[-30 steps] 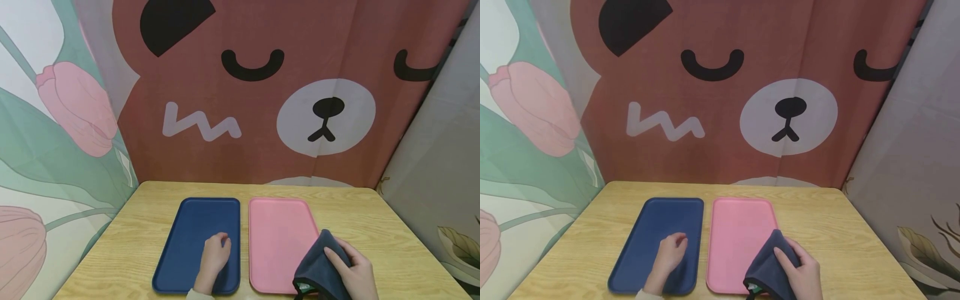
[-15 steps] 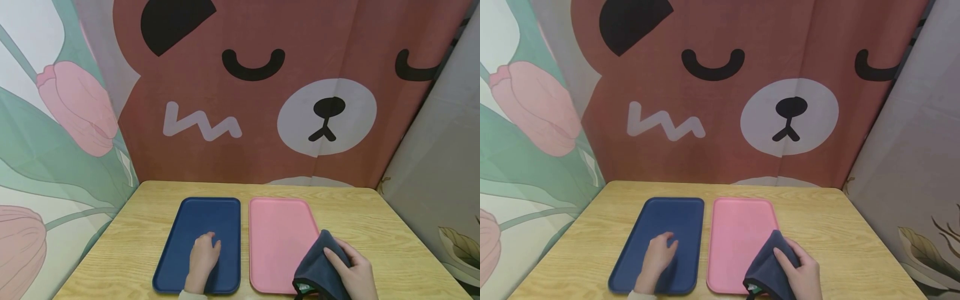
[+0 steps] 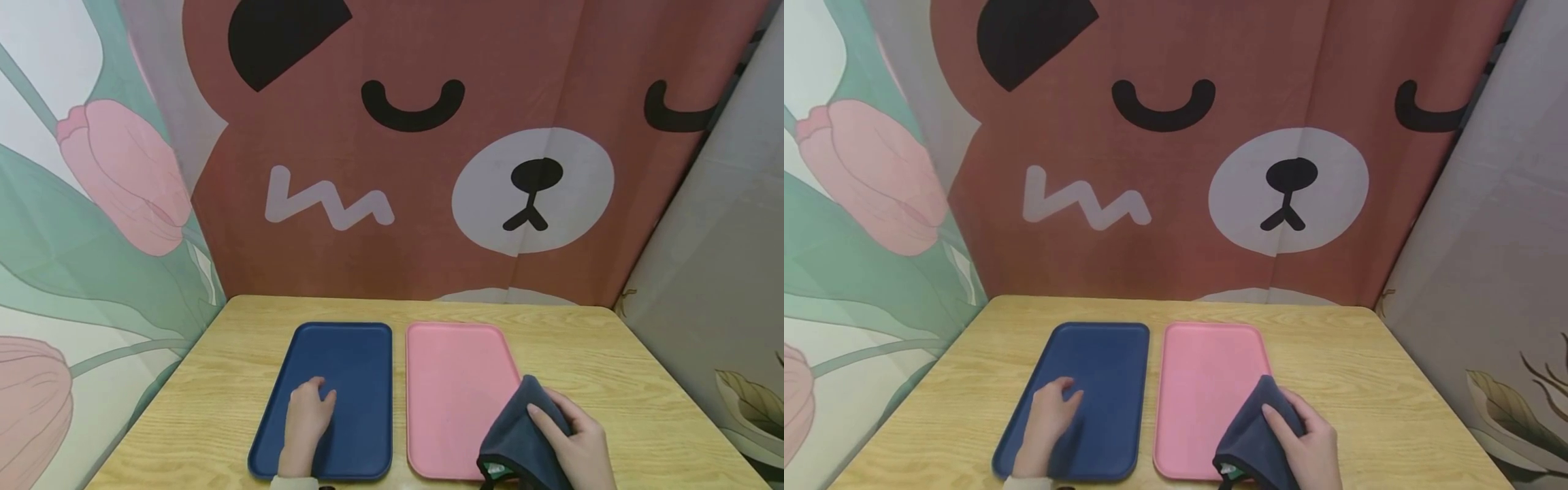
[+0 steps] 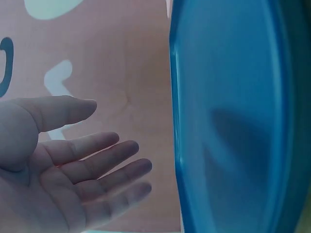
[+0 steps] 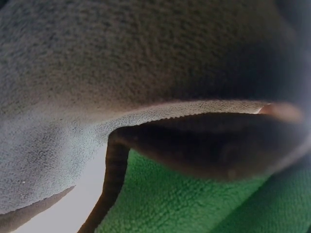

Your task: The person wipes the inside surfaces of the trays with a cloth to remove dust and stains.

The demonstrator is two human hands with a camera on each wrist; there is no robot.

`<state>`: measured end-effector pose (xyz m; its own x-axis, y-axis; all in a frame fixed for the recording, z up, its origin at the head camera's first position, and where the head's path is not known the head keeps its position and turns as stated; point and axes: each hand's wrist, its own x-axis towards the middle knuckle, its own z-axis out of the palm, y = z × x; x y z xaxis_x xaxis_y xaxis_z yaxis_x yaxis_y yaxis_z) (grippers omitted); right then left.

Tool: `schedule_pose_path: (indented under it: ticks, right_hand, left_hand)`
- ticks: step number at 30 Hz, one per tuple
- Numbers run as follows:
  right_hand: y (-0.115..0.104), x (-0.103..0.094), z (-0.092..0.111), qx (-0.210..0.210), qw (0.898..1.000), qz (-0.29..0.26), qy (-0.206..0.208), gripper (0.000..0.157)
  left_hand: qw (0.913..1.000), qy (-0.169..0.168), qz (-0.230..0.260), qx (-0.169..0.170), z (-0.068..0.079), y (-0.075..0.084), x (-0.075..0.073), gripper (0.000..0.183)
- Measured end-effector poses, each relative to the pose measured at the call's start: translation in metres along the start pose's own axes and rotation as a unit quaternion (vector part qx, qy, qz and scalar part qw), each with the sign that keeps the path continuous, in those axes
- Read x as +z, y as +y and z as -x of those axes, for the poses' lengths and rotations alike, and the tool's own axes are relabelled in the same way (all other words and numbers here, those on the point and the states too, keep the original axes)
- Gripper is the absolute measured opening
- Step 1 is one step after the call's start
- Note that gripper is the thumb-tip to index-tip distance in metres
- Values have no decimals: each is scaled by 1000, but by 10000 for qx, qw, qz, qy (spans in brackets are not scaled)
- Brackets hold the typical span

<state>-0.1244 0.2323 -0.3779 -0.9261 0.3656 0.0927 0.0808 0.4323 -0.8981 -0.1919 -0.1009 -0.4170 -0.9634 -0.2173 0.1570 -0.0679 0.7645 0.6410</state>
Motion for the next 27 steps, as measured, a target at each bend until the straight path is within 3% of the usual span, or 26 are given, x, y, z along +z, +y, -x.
schedule_pose_path:
  ticks: [7,16,27]
  right_hand:
    - [0,1,-1,37,10000,21,-55,51]
    - [-1,2,-1,133,9998,-50,-166,54]
    - [1,2,0,37,9999,-26,-108,52]
  left_hand:
    - [9998,152,118,3,-1,-13,-9,32]
    - [9984,197,316,-422,-4,-40,-31,34]
    - [9955,-188,276,-886,-1,-59,-46,38]
